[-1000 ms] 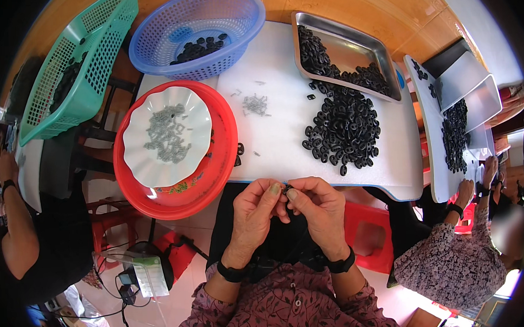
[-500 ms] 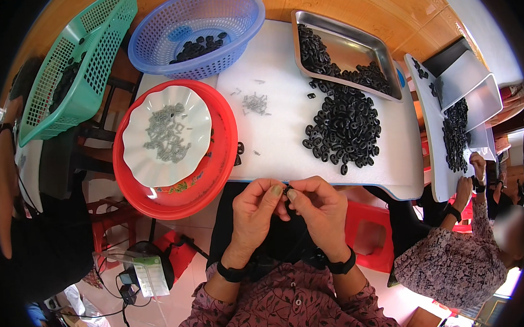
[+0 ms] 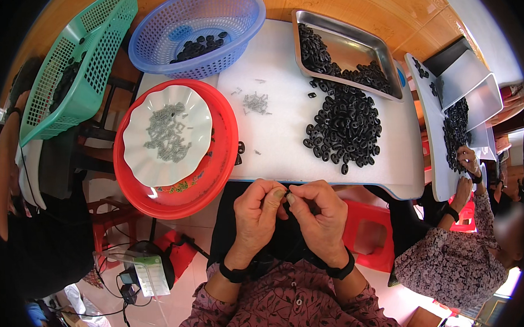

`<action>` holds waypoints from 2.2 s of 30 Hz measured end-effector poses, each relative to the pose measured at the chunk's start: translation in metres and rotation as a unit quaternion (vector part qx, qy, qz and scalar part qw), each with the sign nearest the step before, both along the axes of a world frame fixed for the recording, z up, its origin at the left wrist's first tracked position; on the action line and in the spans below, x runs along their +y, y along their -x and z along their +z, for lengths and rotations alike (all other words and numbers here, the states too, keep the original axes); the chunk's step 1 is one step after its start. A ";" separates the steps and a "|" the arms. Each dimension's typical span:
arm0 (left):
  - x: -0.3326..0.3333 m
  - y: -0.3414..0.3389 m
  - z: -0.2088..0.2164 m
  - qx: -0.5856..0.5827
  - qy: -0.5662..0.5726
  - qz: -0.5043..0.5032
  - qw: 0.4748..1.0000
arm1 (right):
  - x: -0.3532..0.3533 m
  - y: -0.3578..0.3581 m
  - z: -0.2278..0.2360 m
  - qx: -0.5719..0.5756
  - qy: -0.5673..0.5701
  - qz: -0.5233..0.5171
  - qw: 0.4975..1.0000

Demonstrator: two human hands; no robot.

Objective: Sorting and inspecting small black rubber or plastic components at a work table.

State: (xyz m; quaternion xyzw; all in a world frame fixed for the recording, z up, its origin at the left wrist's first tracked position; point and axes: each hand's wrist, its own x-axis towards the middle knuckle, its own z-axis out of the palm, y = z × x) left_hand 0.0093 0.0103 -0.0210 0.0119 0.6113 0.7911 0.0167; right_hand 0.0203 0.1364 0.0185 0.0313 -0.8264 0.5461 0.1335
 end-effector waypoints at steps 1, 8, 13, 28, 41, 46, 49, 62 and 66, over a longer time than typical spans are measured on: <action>0.001 0.000 0.001 0.003 0.003 0.001 1.000 | -0.001 0.000 0.000 0.000 0.000 -0.001 1.000; 0.005 -0.002 -0.002 0.003 0.007 -0.009 1.000 | -0.001 0.000 -0.001 -0.004 0.020 -0.003 1.000; 0.009 0.000 -0.001 -0.045 -0.085 -0.016 0.995 | 0.004 -0.002 -0.006 -0.083 0.124 0.000 0.989; 0.012 -0.001 -0.004 -0.012 0.036 0.005 0.999 | 0.003 -0.004 -0.004 -0.080 0.095 -0.010 0.992; 0.018 -0.002 -0.001 -0.042 -0.015 0.036 0.998 | 0.001 -0.003 -0.006 -0.113 0.214 -0.001 0.970; 0.020 -0.001 -0.001 -0.047 -0.026 0.034 0.998 | 0.004 -0.003 -0.007 -0.104 0.233 0.023 0.967; 0.020 -0.001 0.001 -0.047 -0.026 0.029 0.998 | 0.007 -0.004 -0.010 -0.127 0.246 0.014 0.961; 0.026 0.015 0.013 -0.032 0.054 -0.040 0.997 | 0.028 -0.003 -0.014 -0.116 0.252 -0.059 0.959; 0.024 0.034 0.021 -0.001 0.187 -0.060 0.981 | 0.038 -0.006 -0.017 -0.122 0.230 -0.075 0.963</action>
